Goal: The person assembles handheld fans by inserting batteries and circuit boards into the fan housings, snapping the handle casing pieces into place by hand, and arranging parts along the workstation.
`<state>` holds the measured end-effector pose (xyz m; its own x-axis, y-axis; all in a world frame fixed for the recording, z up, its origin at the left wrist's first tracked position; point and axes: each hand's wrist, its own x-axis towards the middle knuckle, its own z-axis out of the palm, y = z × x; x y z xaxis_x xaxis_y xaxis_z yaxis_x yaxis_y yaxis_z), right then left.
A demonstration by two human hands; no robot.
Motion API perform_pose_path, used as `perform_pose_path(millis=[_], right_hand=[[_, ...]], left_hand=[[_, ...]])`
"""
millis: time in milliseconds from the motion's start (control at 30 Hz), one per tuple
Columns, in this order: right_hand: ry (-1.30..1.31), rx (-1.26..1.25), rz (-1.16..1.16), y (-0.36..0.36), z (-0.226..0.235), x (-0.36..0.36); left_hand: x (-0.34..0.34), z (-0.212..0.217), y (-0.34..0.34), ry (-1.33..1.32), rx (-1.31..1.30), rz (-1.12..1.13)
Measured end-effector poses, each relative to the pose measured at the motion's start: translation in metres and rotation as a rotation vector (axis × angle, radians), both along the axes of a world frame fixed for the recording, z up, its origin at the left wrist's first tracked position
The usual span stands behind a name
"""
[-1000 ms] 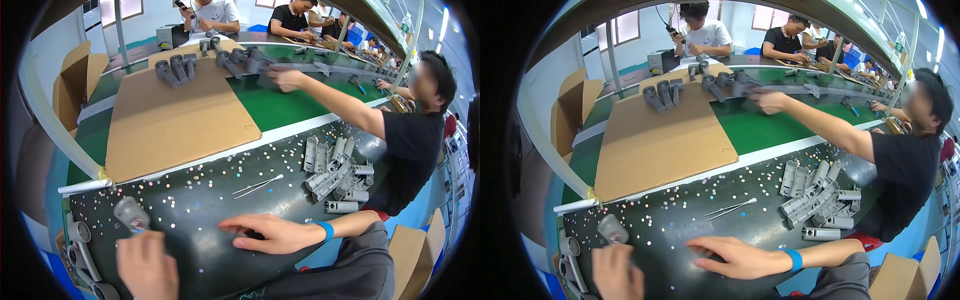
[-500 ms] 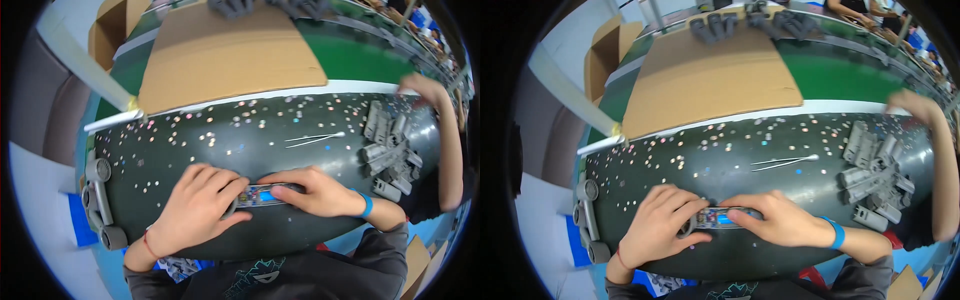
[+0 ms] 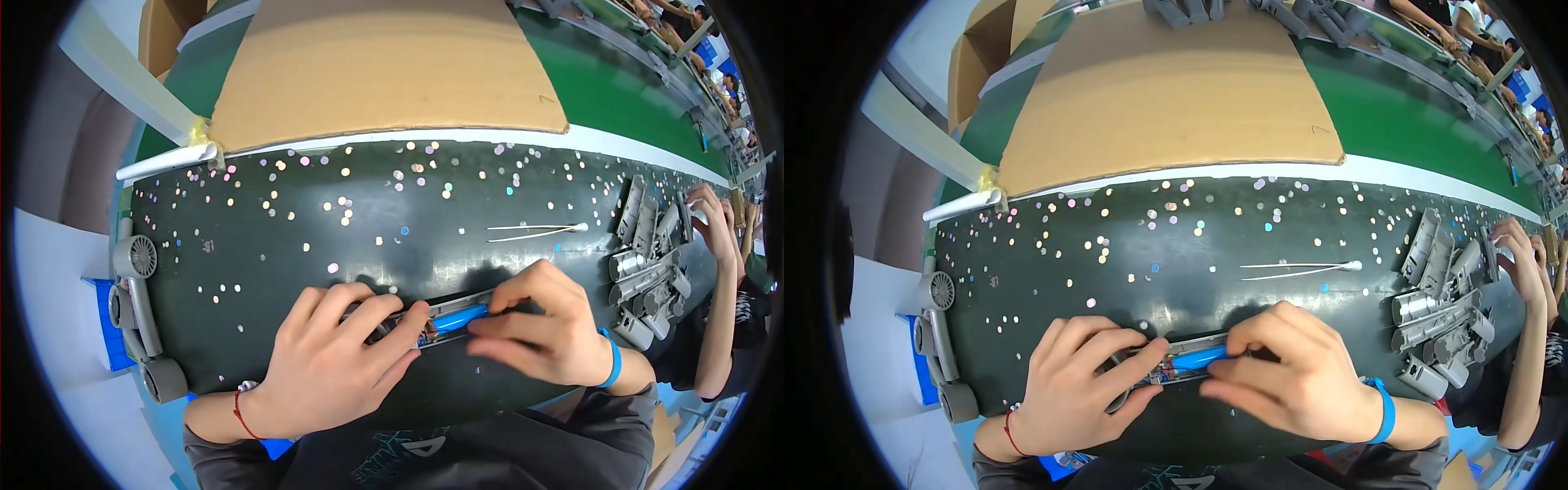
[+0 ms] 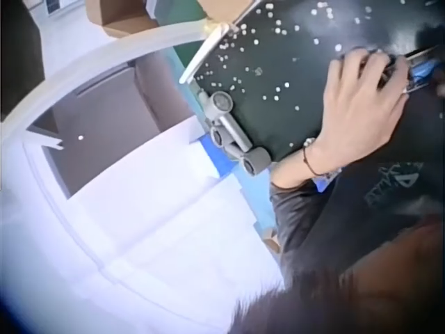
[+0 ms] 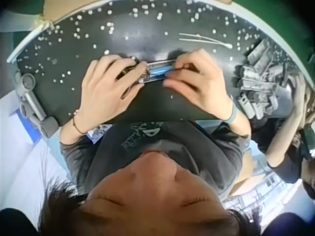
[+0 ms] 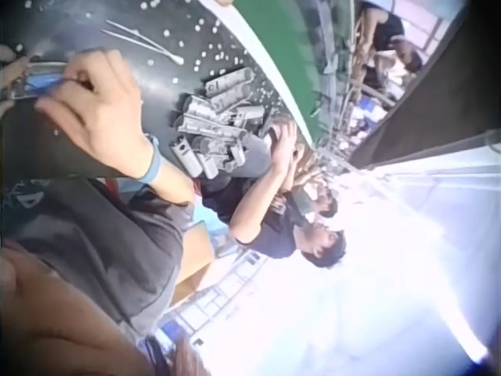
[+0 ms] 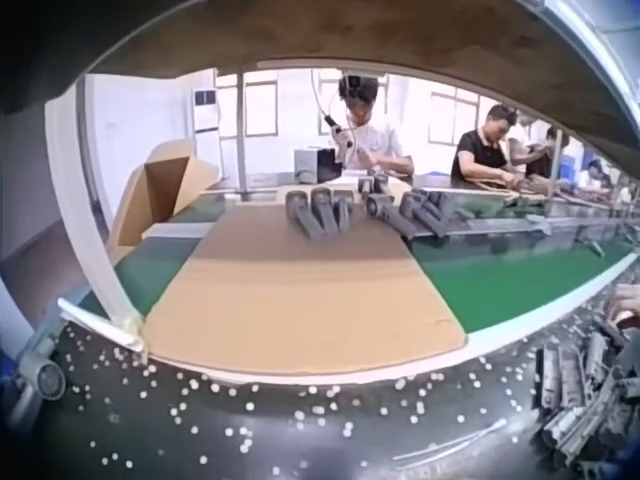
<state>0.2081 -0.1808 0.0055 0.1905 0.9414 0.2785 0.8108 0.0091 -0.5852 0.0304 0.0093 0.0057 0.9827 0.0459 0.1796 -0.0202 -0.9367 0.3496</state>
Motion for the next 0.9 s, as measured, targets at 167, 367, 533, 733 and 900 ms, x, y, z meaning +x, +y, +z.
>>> perform_pose_path(millis=[167, 367, 533, 733, 900], right_hand=[[0.398, -0.146, -0.233, -0.004, -0.002, -0.001], [0.339, -0.101, -0.109, -0.005, -0.008, 0.009], [0.359, -0.152, -0.148, -0.004, -0.006, 0.005], [0.199, -0.177, -0.072, -0.004, -0.008, 0.014], [0.127, -0.136, 0.044, -0.003, -0.01, 0.025]], left_hand=[[0.002, 0.002, -0.001, 0.058, -0.006, -0.015], [0.013, 0.012, -0.018, 0.043, 0.044, 0.055], [0.018, -0.003, -0.033, -0.024, 0.145, 0.14], [0.016, -0.016, -0.032, -0.137, 0.151, 0.159], [0.019, -0.015, -0.035, -0.156, 0.11, 0.173]])
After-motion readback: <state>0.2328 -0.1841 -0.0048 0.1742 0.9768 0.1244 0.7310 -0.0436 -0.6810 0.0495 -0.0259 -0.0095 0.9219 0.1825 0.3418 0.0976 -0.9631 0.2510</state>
